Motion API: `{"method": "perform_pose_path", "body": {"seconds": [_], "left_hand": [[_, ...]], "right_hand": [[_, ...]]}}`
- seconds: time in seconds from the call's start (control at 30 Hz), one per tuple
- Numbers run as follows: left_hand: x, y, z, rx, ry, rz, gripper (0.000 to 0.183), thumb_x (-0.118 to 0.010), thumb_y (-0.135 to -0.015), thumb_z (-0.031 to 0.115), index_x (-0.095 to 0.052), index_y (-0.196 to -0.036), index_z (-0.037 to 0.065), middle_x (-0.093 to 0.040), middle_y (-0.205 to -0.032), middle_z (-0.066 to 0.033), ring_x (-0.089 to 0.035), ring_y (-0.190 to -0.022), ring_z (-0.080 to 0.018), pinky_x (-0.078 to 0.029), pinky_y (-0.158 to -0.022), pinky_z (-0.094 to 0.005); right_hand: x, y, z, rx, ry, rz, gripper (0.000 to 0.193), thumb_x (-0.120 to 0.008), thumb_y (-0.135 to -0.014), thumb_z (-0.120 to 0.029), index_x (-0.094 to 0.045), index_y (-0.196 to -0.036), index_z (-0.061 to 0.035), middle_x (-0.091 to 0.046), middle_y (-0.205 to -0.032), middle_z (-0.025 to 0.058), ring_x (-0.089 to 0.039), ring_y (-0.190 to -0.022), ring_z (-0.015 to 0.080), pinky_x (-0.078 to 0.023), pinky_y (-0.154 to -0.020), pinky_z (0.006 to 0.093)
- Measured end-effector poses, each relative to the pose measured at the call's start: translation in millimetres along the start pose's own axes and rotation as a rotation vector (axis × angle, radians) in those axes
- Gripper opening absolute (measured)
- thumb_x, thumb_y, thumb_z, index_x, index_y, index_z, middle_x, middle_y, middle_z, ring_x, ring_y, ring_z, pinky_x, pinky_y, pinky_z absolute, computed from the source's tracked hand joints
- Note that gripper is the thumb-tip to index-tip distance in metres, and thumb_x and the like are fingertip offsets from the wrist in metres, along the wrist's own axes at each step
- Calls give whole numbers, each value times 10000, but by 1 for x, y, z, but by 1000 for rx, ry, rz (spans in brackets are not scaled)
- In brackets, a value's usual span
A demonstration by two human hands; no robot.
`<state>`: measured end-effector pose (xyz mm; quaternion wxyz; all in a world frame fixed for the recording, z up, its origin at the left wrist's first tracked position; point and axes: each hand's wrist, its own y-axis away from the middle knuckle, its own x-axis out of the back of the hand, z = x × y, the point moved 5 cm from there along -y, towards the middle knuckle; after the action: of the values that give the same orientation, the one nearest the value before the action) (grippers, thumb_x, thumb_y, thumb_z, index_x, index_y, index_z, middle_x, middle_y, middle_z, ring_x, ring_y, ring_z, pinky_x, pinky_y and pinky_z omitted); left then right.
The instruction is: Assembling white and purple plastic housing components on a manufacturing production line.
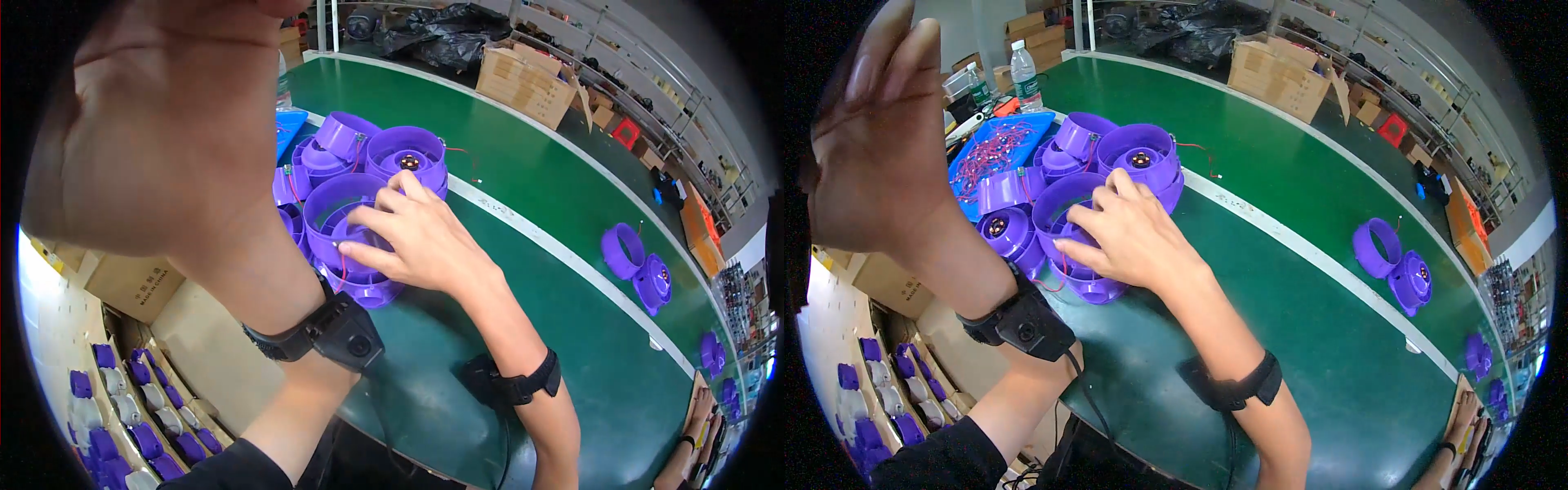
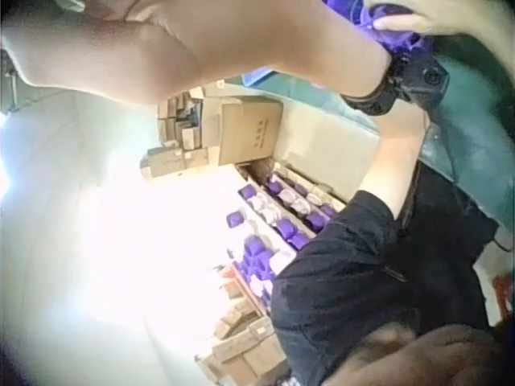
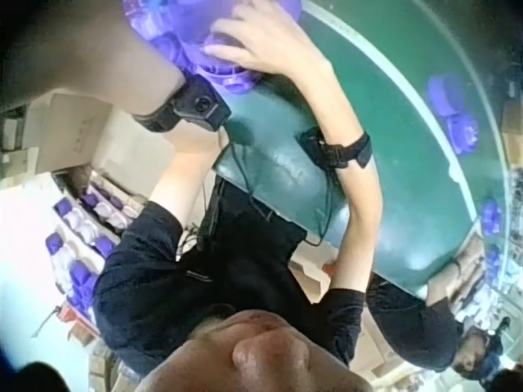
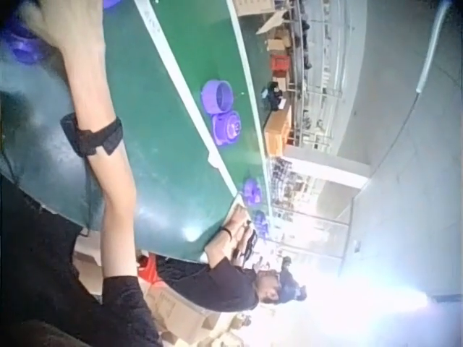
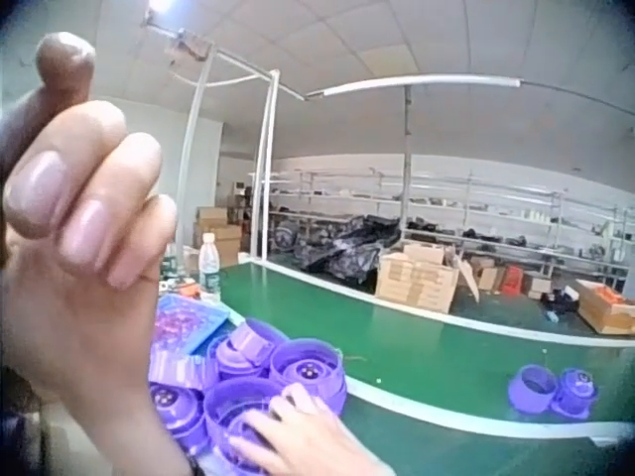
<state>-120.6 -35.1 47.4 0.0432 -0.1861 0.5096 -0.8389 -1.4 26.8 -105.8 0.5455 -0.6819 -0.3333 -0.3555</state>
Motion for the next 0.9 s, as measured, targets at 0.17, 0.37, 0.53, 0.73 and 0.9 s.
{"method": "perform_pose_path", "body": {"seconds": [0.17,0.37,0.53,0.73,0.9], "left_hand": [[-3,3,-1,28,81,34,301,-611,-947,227,-660,-1208,85,-714,-916,-99,-697,-814,-198,-571,-734,-276],[0,5,2,60,143,53,293,-615,-946,227,-666,-1199,89,-718,-883,-97,-701,-783,-198,-575,-711,-271],[-4,-2,1,89,224,74,286,-618,-944,227,-671,-1191,92,-720,-856,-95,-704,-757,-198,-579,-692,-267],[-30,-10,-5,132,348,76,278,-622,-943,228,-677,-1181,95,-723,-824,-93,-708,-726,-199,-584,-668,-263],[-53,-31,8,96,449,64,271,-626,-942,228,-682,-1173,98,-726,-797,-92,-711,-701,-199,-588,-649,-259]], "right_hand": [[-3,20,-1,-5,-43,-143,462,-694,-876,-498,-719,-1011,-56,-616,-818,113,-590,-891,287,-518,-700,412],[16,41,-7,-107,37,-279,515,-727,-810,-527,-713,-841,-12,-665,-806,138,-616,-893,303,-539,-749,425],[59,81,1,-327,43,-448,437,-745,-806,-465,-731,-870,-33,-674,-810,142,-635,-926,302,-539,-777,428],[108,114,38,-545,-331,-460,221,-766,-843,-186,-743,-967,-4,-690,-793,140,-655,-690,214,-520,-670,316],[168,135,53,-601,-597,-115,201,-756,-878,-106,-741,-1040,12,-744,-889,59,-636,-810,86,-519,-701,282]]}}
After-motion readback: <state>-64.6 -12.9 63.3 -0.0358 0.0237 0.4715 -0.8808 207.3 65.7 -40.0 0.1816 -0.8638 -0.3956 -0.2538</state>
